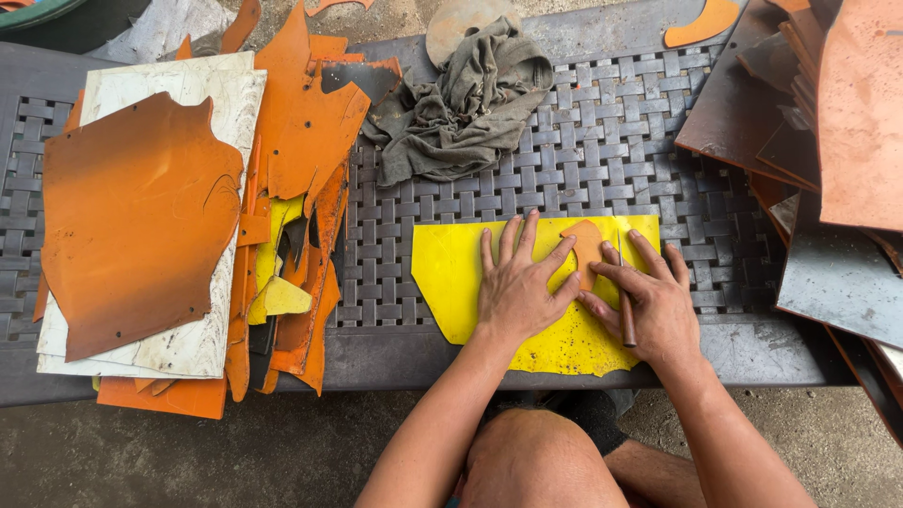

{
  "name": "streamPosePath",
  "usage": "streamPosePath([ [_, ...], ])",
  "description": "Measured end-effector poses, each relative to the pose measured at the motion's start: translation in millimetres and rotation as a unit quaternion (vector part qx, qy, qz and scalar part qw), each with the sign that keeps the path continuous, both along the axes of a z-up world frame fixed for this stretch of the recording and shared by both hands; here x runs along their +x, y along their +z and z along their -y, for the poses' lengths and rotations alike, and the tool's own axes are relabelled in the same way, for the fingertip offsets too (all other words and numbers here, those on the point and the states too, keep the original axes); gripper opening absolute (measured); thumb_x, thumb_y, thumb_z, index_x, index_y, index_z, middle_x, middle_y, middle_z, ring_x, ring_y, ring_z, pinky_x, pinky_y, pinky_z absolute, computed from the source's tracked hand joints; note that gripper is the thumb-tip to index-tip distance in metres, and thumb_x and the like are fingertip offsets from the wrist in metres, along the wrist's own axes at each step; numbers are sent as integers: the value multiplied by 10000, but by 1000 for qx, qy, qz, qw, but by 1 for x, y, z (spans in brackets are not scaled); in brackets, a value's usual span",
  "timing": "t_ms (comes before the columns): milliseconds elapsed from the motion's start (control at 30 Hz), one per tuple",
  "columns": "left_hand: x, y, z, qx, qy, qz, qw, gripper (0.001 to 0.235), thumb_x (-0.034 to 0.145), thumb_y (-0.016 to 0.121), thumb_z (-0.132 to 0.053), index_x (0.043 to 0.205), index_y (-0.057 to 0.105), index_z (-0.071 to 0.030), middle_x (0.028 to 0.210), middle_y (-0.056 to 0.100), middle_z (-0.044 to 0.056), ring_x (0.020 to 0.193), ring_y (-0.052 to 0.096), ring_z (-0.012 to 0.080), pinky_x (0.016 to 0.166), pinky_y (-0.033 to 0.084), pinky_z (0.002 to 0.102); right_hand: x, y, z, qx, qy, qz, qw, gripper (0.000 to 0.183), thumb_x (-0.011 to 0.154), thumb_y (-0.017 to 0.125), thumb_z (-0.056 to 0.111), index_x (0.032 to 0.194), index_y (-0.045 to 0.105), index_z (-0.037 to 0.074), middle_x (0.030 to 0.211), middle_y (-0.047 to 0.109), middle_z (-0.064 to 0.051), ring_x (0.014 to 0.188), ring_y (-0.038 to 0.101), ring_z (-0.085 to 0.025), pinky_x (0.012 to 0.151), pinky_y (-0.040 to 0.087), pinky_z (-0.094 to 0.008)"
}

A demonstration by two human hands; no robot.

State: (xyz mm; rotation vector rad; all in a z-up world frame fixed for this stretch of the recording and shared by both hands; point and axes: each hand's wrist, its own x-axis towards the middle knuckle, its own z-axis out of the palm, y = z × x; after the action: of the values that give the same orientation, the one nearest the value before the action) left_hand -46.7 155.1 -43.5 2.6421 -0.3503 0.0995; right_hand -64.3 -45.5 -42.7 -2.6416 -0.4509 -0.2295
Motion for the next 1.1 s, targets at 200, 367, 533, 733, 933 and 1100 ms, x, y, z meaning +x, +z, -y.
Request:
streamPosePath([
  [200,2,16,16,70,-8,-42,997,505,890,642,-457,1331,656,-213,1619,381,157,1406,376,374,1069,300,603,1,-2,0,-13,4,-3,1000,465,862,713,520,1201,737,202,1402,665,-22,1459,458,-318,1228,248,-579],
  [367,0,20,30,161,-60,-44,984,478,951,605,-274,1398,618,-104,1536,511,70,1263,521,248,981,412,449,1,-2,1,-14,11,3,1000,473,871,688,523,1224,711,209,1383,667,-14,1465,450,-302,1227,230,-585],
  [533,0,15,30,138,-59,-39,988,464,984,555,-279,1396,615,-75,1515,540,94,1144,569,238,881,424,423,2,-2,0,-21,9,7,1000,490,876,671,538,1248,682,219,1420,643,-16,1471,427,-297,1220,226,-582],
  [733,-2,8,24,114,-63,-16,991,453,1001,530,-292,1390,626,-80,1515,544,92,1122,572,245,865,425,421,1,-1,-1,-26,9,8,1000,496,886,648,558,1253,678,225,1421,638,-15,1471,423,-295,1221,225,-574],
  [933,-2,4,23,109,-65,6,992,445,1015,522,-284,1398,623,-82,1520,550,70,1054,571,251,830,431,412,2,-2,-1,-32,4,6,999,502,897,636,564,1268,678,228,1423,637,-14,1473,424,-296,1224,216,-565],
  [1100,-5,1,21,108,-68,20,992,437,998,526,-258,1391,637,-104,1491,591,27,1031,579,235,824,437,409,2,-3,-1,-24,3,5,1000,519,875,646,574,1270,683,239,1416,639,-7,1466,427,-284,1225,211,-566],
])
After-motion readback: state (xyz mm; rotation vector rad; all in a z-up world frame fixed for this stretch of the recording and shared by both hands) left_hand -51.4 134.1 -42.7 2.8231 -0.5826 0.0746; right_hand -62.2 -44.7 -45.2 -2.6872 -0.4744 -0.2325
